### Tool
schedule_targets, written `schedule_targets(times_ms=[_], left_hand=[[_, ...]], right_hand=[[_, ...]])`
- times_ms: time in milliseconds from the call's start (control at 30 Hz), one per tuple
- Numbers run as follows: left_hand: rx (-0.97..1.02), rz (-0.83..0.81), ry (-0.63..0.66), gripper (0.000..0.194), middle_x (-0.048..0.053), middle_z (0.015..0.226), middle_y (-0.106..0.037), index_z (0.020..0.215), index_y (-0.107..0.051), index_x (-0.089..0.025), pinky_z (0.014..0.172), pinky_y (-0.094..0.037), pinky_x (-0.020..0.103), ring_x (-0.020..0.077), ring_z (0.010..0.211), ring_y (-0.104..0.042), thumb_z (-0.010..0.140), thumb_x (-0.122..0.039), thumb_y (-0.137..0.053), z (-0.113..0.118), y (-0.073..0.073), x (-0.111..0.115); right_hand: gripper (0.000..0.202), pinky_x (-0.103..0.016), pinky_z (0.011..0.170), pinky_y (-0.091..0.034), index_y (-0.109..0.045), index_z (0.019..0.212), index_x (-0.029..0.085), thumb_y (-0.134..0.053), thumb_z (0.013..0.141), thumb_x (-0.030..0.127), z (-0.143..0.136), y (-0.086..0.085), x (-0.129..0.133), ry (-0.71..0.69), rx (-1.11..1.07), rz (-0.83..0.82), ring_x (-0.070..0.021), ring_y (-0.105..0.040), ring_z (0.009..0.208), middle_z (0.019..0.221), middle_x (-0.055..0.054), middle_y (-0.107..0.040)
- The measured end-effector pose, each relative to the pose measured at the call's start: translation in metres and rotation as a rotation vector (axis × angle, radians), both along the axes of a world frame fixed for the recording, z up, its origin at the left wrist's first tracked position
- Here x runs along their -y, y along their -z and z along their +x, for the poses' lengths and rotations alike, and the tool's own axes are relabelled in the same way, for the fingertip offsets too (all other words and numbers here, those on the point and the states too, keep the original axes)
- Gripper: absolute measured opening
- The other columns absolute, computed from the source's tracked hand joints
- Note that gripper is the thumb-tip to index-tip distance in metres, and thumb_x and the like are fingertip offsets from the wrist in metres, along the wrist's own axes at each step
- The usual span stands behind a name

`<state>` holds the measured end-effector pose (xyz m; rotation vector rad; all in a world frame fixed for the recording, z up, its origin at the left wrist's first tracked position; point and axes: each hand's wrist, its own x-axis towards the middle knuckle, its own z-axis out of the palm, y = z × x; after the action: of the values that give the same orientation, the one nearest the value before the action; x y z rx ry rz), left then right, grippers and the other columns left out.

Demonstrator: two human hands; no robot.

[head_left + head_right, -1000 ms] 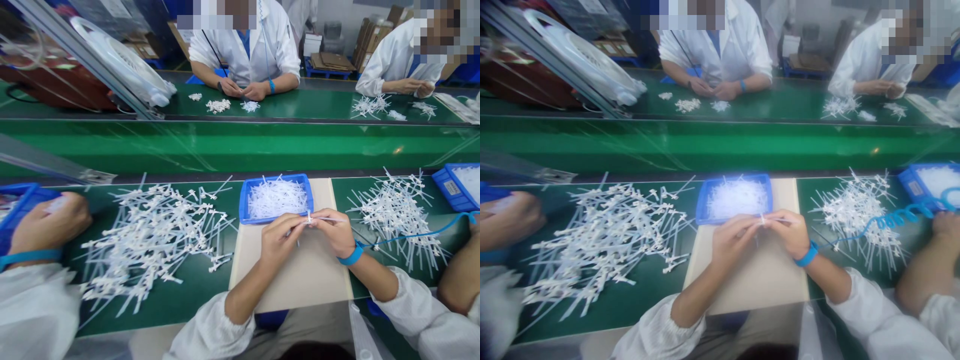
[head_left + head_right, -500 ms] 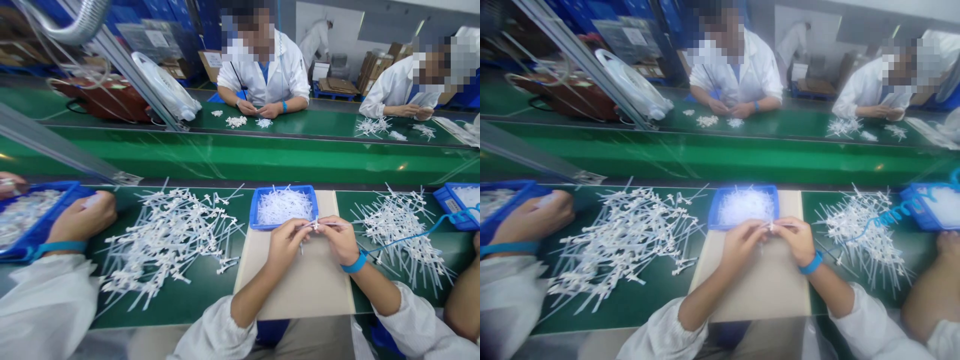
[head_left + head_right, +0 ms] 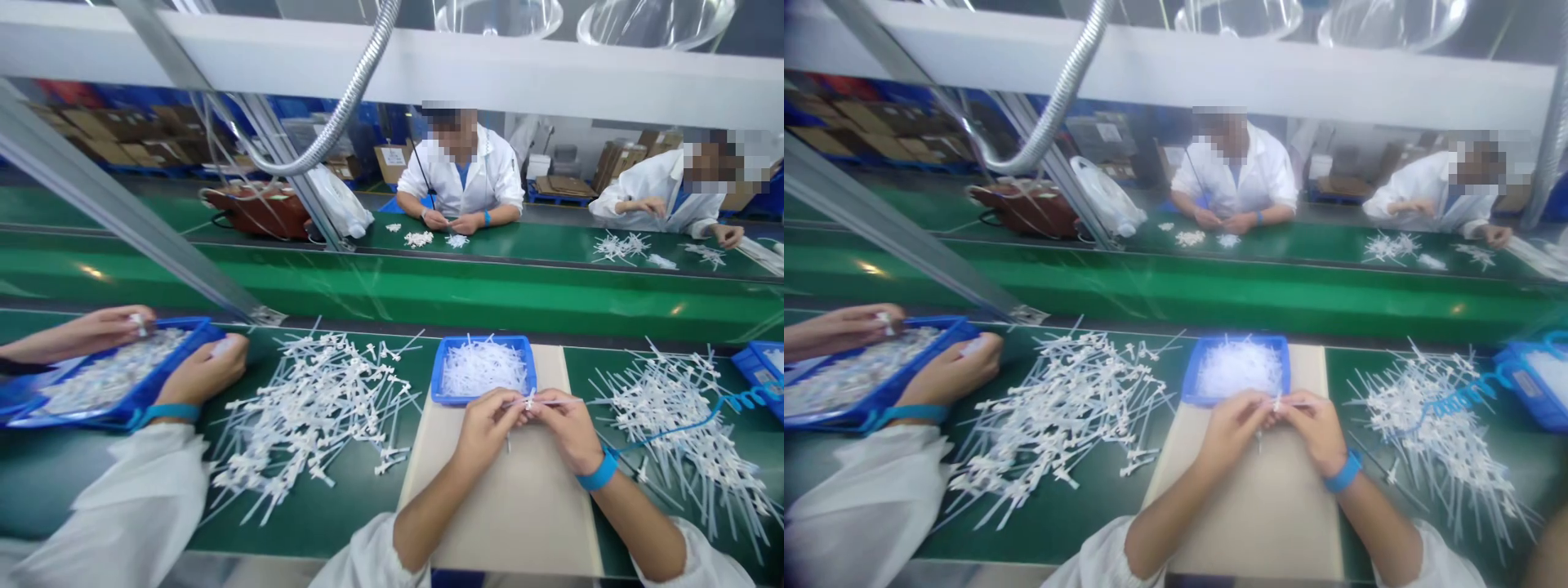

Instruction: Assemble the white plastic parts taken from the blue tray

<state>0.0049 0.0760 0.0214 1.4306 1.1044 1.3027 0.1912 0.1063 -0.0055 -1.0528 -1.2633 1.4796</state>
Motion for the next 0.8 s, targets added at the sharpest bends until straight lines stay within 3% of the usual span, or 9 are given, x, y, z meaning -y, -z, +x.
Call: schedule_targets(times_ms=[200,467,600,800], left_hand=[[0.076,-0.033,-0.003,0.034,0.008,0.081,-0.079,0.087,-0.081,-0.015,0.071,-0.063,0.030,0.0189,0.071,-0.075,0.097,-0.047,-0.074,0.000,0.003,-0.001],[0.167,-0.102,-0.007,0.036,0.008,0.078,-0.078,0.087,-0.081,-0.015,0.070,-0.062,0.031,0.0202,0.069,-0.074,0.092,-0.050,-0.079,0.003,0.007,-0.002],[0.220,-0.134,0.007,0.037,0.009,0.077,-0.078,0.089,-0.078,-0.014,0.073,-0.061,0.030,0.0199,0.072,-0.074,0.091,-0.051,-0.080,0.005,0.006,-0.002],[0.390,-0.246,0.022,0.057,0.006,0.069,-0.074,0.089,-0.075,-0.013,0.065,-0.060,0.030,0.0180,0.062,-0.071,0.071,-0.064,-0.092,0.009,0.011,-0.005]], right_hand=[[0.027,-0.038,0.085,-0.058,-0.085,0.087,0.020,-0.089,0.084,0.047,0.000,0.006,0.000,-0.025,0.009,0.038,-0.0247,-0.075,0.085,0.086,-0.008,-0.082],[0.036,-0.039,0.084,-0.058,-0.084,0.086,0.020,-0.090,0.080,0.055,-0.002,-0.003,0.001,-0.015,0.087,0.061,-0.0275,-0.074,0.086,0.087,-0.009,-0.082],[0.038,-0.042,0.084,-0.061,-0.085,0.091,0.020,-0.091,0.079,0.056,-0.001,0.000,-0.001,0.001,0.057,0.057,-0.0295,-0.075,0.088,0.090,-0.010,-0.082],[0.040,-0.045,0.086,-0.065,-0.087,0.091,0.022,-0.090,0.076,0.058,0.005,0.004,-0.001,0.032,0.136,0.083,-0.0345,-0.077,0.092,0.095,-0.012,-0.083]])
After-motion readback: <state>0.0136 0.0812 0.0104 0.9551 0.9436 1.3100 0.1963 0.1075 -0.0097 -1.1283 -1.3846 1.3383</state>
